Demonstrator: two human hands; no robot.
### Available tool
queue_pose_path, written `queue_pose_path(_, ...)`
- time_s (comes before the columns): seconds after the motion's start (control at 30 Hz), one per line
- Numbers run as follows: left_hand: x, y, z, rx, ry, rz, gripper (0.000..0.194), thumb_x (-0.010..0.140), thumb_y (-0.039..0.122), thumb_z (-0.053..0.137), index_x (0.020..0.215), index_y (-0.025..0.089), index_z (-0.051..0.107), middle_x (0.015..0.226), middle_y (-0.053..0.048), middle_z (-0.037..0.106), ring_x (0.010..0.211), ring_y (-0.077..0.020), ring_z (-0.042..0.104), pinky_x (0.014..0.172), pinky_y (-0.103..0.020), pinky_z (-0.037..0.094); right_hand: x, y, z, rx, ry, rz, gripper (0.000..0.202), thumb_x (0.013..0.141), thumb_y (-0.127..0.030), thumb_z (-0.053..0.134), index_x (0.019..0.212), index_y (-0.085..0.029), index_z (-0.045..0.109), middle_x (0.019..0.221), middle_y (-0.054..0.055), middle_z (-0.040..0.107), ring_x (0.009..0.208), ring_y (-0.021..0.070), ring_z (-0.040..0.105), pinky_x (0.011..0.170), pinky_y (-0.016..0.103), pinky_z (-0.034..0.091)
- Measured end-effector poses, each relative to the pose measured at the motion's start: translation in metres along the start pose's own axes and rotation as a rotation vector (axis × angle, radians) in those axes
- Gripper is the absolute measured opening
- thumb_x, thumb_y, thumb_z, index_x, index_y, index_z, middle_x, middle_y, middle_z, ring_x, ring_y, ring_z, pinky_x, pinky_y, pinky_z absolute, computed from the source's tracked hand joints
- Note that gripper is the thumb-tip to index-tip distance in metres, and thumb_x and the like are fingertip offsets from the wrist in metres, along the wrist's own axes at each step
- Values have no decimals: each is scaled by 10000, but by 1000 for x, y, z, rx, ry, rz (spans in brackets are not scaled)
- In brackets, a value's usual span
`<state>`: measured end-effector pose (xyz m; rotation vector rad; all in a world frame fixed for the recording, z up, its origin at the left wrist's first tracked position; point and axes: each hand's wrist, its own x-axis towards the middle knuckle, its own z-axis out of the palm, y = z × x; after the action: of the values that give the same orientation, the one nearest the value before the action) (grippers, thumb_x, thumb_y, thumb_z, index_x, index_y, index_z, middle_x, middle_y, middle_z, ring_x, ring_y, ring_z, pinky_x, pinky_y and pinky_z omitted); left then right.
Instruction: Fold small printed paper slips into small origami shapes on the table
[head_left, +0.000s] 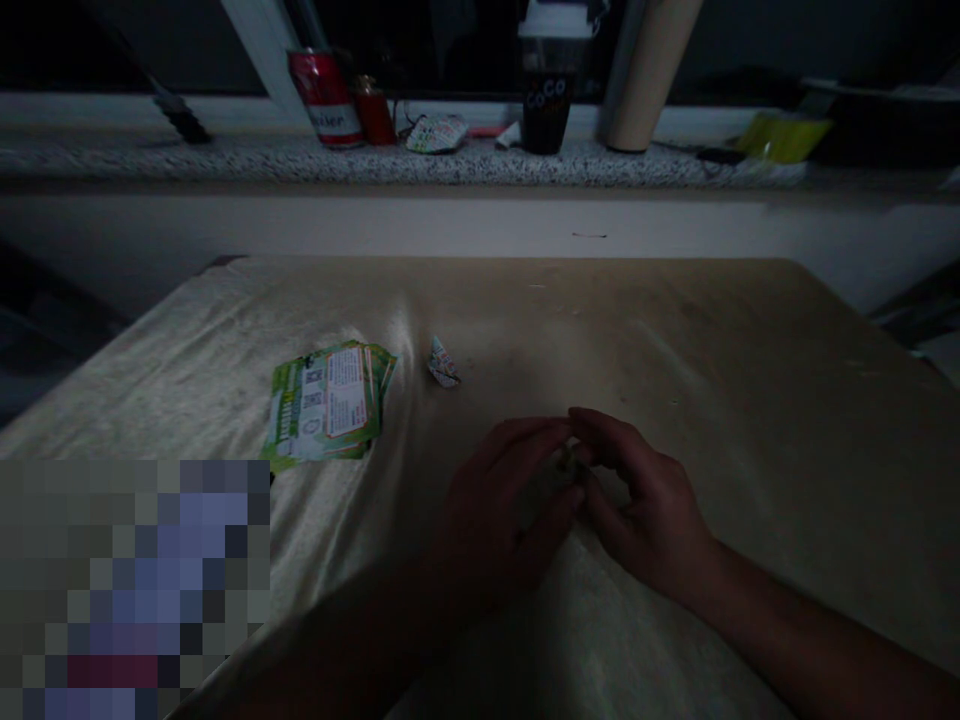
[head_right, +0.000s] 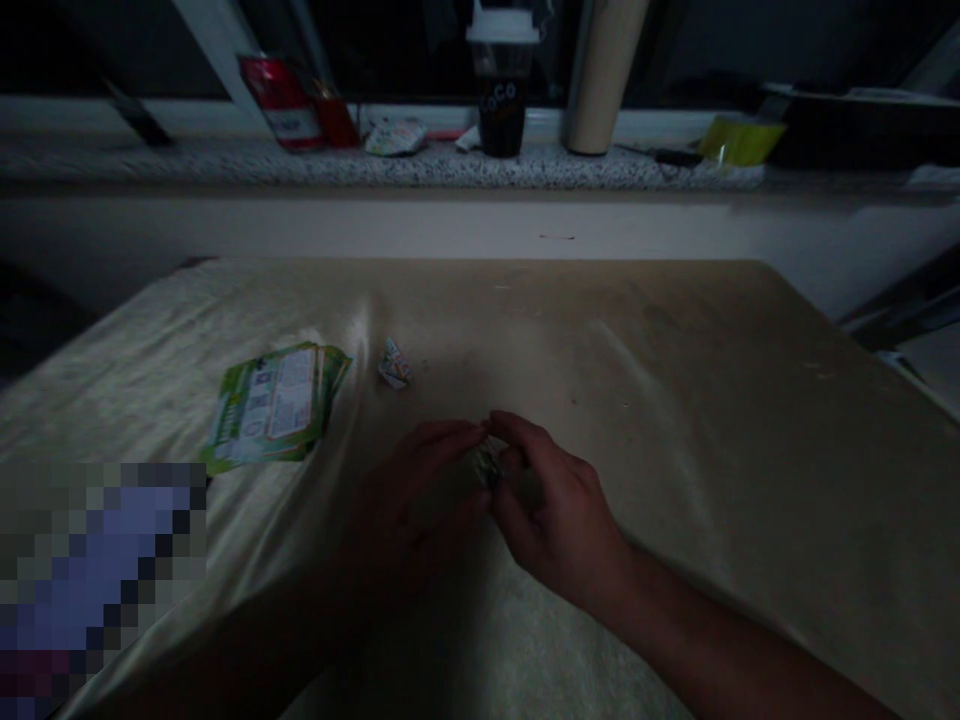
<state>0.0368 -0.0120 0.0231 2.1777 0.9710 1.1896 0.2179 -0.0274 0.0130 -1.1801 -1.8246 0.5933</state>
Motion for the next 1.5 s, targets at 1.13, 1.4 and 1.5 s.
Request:
queue_pose_path(1.13,14,-16,-20,214,-107,361,143,925,213,637,1053,164,681,965,-62,754,815,-159,697,752,-299,566,11,11,0,1343,-381,721,252,802,-236,750,1028,-136,699,728,27,688,578,135,662,579,270,589)
queue_pose_path(1.4,14,-11,-22,202,-169,324,135,933,234,613,1027,186,698,1011,-73,766,831,-198,709,765,-332,548,7,13,1,1392,-432,780,236,845,-251,723,1055,-154,679,761,38,692,640,150,668,633,326,613)
queue_pose_path(1.5,13,-11,-21,218,-179,332,136,945,260,604,1014,179,689,992,-64,763,817,-187,699,753,-324,545,5,14,2,1402,-445,786,182,860,-260,710,1003,-150,683,742,33,682,640,149,662,628,334,614)
